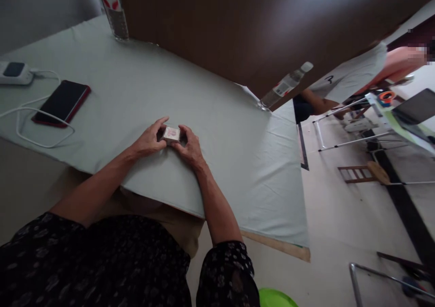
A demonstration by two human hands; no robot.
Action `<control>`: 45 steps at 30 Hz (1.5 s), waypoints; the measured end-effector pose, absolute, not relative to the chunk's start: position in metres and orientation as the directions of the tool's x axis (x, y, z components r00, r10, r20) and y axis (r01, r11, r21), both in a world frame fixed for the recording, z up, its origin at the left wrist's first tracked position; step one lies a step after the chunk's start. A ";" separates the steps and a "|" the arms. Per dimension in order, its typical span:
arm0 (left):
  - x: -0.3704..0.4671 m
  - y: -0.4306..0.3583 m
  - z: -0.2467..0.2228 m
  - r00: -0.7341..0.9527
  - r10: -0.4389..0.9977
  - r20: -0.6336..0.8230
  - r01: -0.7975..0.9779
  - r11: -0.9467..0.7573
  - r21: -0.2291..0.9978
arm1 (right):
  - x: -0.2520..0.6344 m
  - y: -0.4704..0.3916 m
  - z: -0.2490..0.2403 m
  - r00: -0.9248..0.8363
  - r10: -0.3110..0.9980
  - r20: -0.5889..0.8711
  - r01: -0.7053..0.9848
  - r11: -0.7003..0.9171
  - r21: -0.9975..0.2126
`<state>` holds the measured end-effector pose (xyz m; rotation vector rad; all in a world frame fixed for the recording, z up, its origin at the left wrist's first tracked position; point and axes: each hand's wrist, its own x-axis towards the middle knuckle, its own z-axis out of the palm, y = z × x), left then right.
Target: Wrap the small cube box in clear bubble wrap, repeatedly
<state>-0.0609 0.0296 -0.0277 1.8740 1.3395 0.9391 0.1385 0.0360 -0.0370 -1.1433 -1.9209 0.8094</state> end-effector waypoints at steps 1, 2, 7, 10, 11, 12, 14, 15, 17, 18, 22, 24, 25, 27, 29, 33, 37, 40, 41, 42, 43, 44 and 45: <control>-0.061 0.030 -0.027 0.224 0.959 0.176 0.500 -0.268 0.824 | 0.138 0.036 -0.036 -0.320 0.906 0.276 0.434 0.399 -0.808; -0.060 0.030 -0.027 0.223 0.960 0.171 0.503 -0.264 0.823 | 0.138 0.035 -0.036 -0.315 0.908 0.276 0.435 0.397 -0.808; -0.059 0.031 -0.027 0.215 0.958 0.192 0.500 -0.277 0.820 | 0.138 0.035 -0.035 -0.312 0.905 0.289 0.434 0.407 -0.804; -0.058 0.032 -0.031 0.217 0.947 0.239 0.469 -0.316 0.825 | 0.138 0.034 -0.035 -0.309 0.908 0.284 0.444 0.402 -0.801; -0.057 0.032 -0.032 0.215 0.943 0.255 0.458 -0.328 0.826 | 0.138 0.034 -0.036 -0.305 0.910 0.282 0.452 0.399 -0.798; -0.057 0.033 -0.034 0.210 0.940 0.269 0.450 -0.337 0.827 | 0.139 0.034 -0.036 -0.302 0.911 0.282 0.459 0.398 -0.794; -0.057 0.033 -0.035 0.200 0.938 0.283 0.447 -0.345 0.825 | 0.139 0.034 -0.037 -0.302 0.910 0.282 0.469 0.400 -0.787; -0.057 0.033 -0.035 0.200 0.939 0.280 0.456 -0.342 0.822 | 0.140 0.034 -0.038 -0.304 0.910 0.283 0.469 0.401 -0.787; -0.057 0.033 -0.035 0.210 0.944 0.254 0.482 -0.327 0.813 | 0.141 0.034 -0.038 -0.305 0.911 0.279 0.468 0.398 -0.789; -0.057 0.032 -0.034 0.215 0.947 0.238 0.494 -0.316 0.810 | 0.141 0.034 -0.038 -0.304 0.912 0.275 0.472 0.395 -0.788; -0.057 0.029 -0.030 0.212 0.953 0.215 0.514 -0.296 0.805 | 0.142 0.031 -0.036 -0.321 0.902 0.289 0.501 0.421 -0.756; -0.057 0.028 -0.029 0.209 0.952 0.222 0.521 -0.301 0.799 | 0.143 0.029 -0.033 -0.341 0.879 0.334 0.492 0.470 -0.733; -0.057 0.027 -0.028 0.211 0.951 0.226 0.524 -0.305 0.795 | 0.143 0.028 -0.032 -0.344 0.866 0.364 0.488 0.496 -0.719; -0.057 0.026 -0.028 0.222 0.947 0.233 0.527 -0.318 0.788 | 0.144 0.025 -0.028 -0.318 0.849 0.423 0.497 0.529 -0.688; -0.057 0.026 -0.028 0.234 0.941 0.243 0.531 -0.333 0.779 | 0.144 0.022 -0.023 -0.264 0.843 0.468 0.534 0.532 -0.657; -0.057 0.024 -0.028 0.255 0.927 0.276 0.542 -0.374 0.752 | 0.144 0.020 -0.012 -0.220 0.828 0.516 0.595 0.533 -0.602; -0.056 0.023 -0.030 0.271 0.912 0.309 0.547 -0.410 0.730 | 0.145 0.026 0.001 -0.369 0.788 0.492 0.666 0.594 -0.452; -0.055 0.023 -0.031 0.275 0.909 0.314 0.542 -0.416 0.730 | 0.144 0.031 0.013 -0.499 0.763 0.411 0.690 0.637 -0.343; -0.055 0.023 -0.031 0.278 0.908 0.314 0.539 -0.418 0.731 | 0.143 0.032 0.017 -0.529 0.752 0.393 0.693 0.650 -0.310; -0.055 0.023 -0.031 0.280 0.907 0.313 0.536 -0.419 0.733 | 0.141 0.033 0.021 -0.555 0.740 0.381 0.695 0.664 -0.276; -0.054 0.023 -0.031 0.281 0.908 0.312 0.532 -0.418 0.737 | 0.139 0.034 0.024 -0.576 0.728 0.372 0.697 0.675 -0.242; -0.054 0.023 -0.031 0.281 0.909 0.309 0.528 -0.415 0.741 | 0.136 0.034 0.027 -0.594 0.716 0.368 0.696 0.686 -0.211; -0.054 0.023 -0.031 0.278 0.911 0.305 0.527 -0.410 0.745 | 0.132 0.034 0.029 -0.607 0.705 0.366 0.695 0.695 -0.185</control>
